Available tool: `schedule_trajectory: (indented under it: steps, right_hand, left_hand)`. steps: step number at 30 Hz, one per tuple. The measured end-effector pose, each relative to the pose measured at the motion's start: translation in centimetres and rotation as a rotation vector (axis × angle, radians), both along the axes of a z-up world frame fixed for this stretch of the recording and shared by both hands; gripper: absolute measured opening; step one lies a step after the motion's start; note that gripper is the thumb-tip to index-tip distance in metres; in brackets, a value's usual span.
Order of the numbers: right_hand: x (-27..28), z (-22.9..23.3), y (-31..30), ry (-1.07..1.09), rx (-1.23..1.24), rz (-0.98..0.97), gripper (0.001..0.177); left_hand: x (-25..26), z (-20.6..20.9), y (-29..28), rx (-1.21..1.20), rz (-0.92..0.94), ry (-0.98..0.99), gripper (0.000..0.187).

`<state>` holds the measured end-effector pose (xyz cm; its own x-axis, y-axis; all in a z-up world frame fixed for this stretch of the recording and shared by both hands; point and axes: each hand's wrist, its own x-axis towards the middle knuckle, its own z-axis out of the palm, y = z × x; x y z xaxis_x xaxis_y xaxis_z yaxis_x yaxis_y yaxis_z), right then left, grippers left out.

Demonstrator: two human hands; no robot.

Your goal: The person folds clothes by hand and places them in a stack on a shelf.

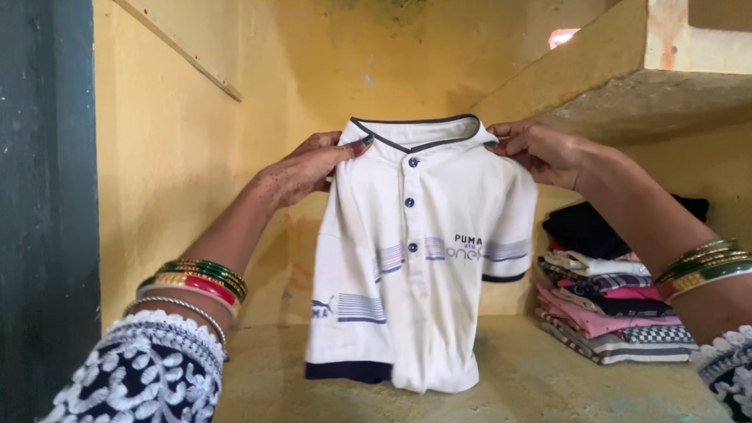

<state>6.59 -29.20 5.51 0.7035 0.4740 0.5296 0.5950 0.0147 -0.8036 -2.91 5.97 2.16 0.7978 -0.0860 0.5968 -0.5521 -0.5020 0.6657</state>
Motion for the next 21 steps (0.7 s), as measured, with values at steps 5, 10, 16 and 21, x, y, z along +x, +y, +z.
schedule_trajectory:
  steps: [5,10,16,21]
  right_hand:
    - [-0.1,-0.2,-0.3,-0.086,-0.113,-0.107,0.031]
    - [2.2,0.0,-2.1,-0.11,-0.154,-0.031,0.017]
    - [2.5,0.1,-1.5,-0.09,-0.114,-0.013,0.026]
    - [0.7,0.0,-0.4,-0.106,-0.237,-0.132,0.036]
  left_hand:
    - [1.0,-0.4,0.6,-0.015,0.005,-0.049,0.059]
    - [2.1,-1.0,2.6,0.178,-0.125,0.117,0.065]
    - [2.1,-1.5,1.7,0.281,0.01,0.126,0.054]
    - [3.1,-1.5,1.3,-0.02,-0.257,0.121,0.048]
